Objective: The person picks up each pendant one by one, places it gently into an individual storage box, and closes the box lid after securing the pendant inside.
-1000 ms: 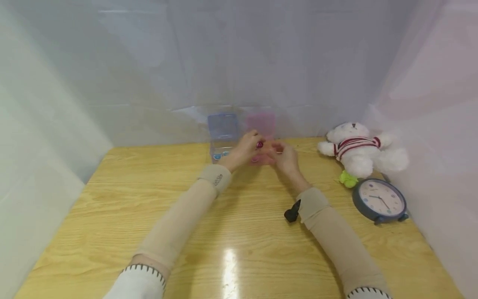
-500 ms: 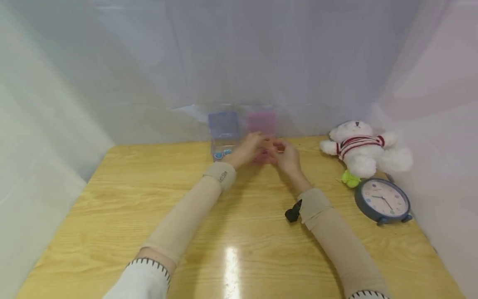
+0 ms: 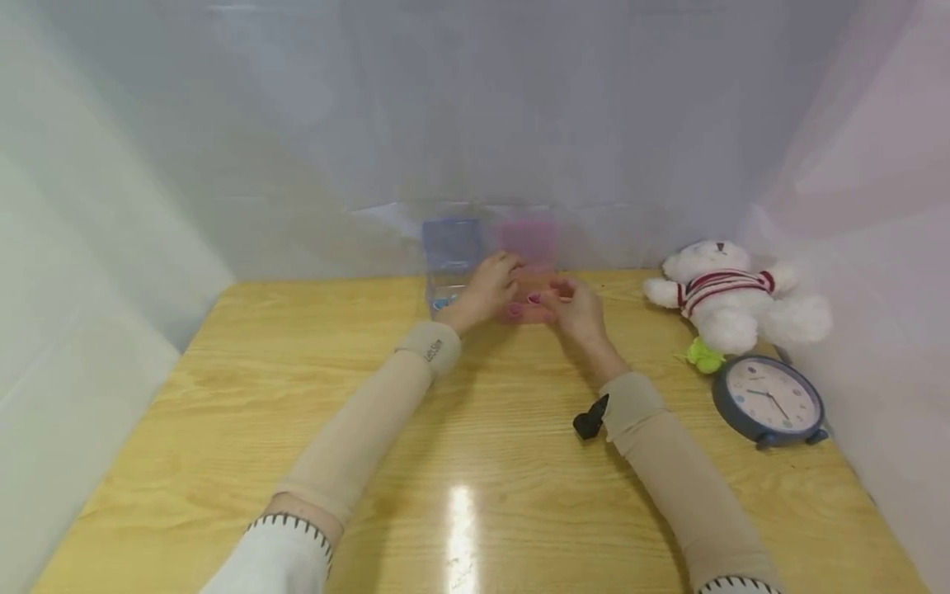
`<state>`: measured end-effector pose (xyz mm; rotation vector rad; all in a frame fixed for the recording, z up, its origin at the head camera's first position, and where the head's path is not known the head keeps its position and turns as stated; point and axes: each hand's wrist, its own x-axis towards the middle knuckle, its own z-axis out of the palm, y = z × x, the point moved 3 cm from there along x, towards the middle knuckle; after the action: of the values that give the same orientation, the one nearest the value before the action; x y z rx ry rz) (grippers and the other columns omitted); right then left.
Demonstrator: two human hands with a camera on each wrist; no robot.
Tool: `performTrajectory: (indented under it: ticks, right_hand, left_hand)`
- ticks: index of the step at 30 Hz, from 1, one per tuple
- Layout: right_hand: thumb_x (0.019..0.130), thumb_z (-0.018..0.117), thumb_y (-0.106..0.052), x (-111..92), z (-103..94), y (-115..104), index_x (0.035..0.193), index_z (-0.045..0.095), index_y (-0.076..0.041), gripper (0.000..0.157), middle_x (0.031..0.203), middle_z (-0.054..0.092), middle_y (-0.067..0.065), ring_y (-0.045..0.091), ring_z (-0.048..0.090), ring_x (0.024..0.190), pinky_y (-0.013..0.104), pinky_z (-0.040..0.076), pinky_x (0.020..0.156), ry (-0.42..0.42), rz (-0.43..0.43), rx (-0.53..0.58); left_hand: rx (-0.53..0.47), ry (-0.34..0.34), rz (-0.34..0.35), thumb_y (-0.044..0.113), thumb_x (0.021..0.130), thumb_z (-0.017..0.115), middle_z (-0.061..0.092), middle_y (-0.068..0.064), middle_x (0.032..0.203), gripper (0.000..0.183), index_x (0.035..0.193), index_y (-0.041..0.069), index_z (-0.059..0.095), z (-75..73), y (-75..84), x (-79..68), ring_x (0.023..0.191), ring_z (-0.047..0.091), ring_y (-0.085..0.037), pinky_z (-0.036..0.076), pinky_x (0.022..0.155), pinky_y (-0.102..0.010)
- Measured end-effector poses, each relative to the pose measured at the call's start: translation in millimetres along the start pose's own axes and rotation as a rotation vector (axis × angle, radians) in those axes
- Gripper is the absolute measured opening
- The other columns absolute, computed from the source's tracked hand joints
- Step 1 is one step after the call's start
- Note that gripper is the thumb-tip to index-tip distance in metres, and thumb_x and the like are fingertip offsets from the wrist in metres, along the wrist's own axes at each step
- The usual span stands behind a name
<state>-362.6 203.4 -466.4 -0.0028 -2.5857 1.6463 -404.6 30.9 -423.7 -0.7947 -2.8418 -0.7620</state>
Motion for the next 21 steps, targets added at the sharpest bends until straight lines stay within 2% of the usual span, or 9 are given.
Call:
performTrajectory:
  ticks: [4, 7, 10, 13, 17, 21]
  right_hand:
    - [0.105, 0.065, -0.021, 3.2, -4.0, -1.9, 0.153, 0.045, 0.003, 0.057, 0.149, 0.053, 0.032, 0.046, 0.054, 0.138, 0.057, 0.051, 0.115, -0.024, -0.008, 0.034]
    - [0.107, 0.060, -0.024, 9.4, -7.5, -6.0, 0.158, 0.035, 0.005, 0.064, 0.152, 0.048, 0.035, 0.050, 0.049, 0.142, 0.059, 0.045, 0.121, -0.011, -0.015, 0.013]
    - [0.111, 0.052, -0.033, 17.8, -9.2, -13.1, 0.163, 0.025, 0.004, 0.069, 0.155, 0.047, 0.035, 0.050, 0.048, 0.144, 0.058, 0.042, 0.123, 0.013, -0.010, -0.026]
    - [0.112, 0.044, -0.041, 26.7, -8.5, -20.9, 0.166, 0.015, 0.003, 0.075, 0.158, 0.044, 0.036, 0.049, 0.045, 0.148, 0.058, 0.038, 0.126, 0.016, -0.011, -0.028]
    - [0.113, 0.037, -0.048, 34.6, -6.1, -25.8, 0.168, 0.008, -0.001, 0.078, 0.168, 0.028, 0.034, 0.047, 0.032, 0.156, 0.057, 0.027, 0.133, -0.016, -0.004, 0.000]
    - [0.112, 0.034, -0.054, 36.4, -4.2, -26.3, 0.170, 0.005, -0.008, 0.079, 0.175, 0.017, 0.026, 0.045, 0.023, 0.161, 0.057, 0.021, 0.135, -0.040, 0.003, -0.004]
  left_hand:
    - [-0.225, 0.070, -0.126, 0.010, 0.105, 0.059, 0.050, -0.021, 0.156, 0.054, 0.154, -0.002, 0.041, -2.3, 1.2, 0.8, 0.147, 0.049, -0.033, 0.042, 0.127, -0.040]
    - [-0.405, 0.131, -0.222, 0.016, 0.108, 0.053, 0.040, -0.024, 0.163, 0.058, 0.159, -0.003, 0.032, -5.5, 2.5, 1.2, 0.154, 0.040, -0.036, 0.034, 0.132, -0.043]
    - [-0.514, 0.153, -0.279, 0.024, 0.111, 0.046, 0.035, -0.025, 0.167, 0.060, 0.161, -0.003, 0.027, -7.6, 3.2, 0.7, 0.157, 0.035, -0.038, 0.030, 0.133, -0.046]
    - [-0.572, 0.146, -0.336, 0.033, 0.112, 0.042, 0.034, -0.025, 0.168, 0.064, 0.163, 0.000, 0.024, -7.6, 1.3, -0.5, 0.157, 0.035, -0.039, 0.030, 0.133, -0.047]
    - [-0.635, 0.124, -0.407, 0.041, 0.113, 0.040, 0.035, -0.024, 0.169, 0.067, 0.165, 0.004, 0.022, -7.8, -1.9, -2.8, 0.156, 0.036, -0.041, 0.028, 0.134, -0.049]
    - [-0.671, 0.100, -0.410, 0.038, 0.113, 0.040, 0.034, -0.022, 0.170, 0.065, 0.166, 0.005, 0.024, -10.4, -4.1, -3.0, 0.157, 0.035, -0.039, 0.027, 0.134, -0.051]
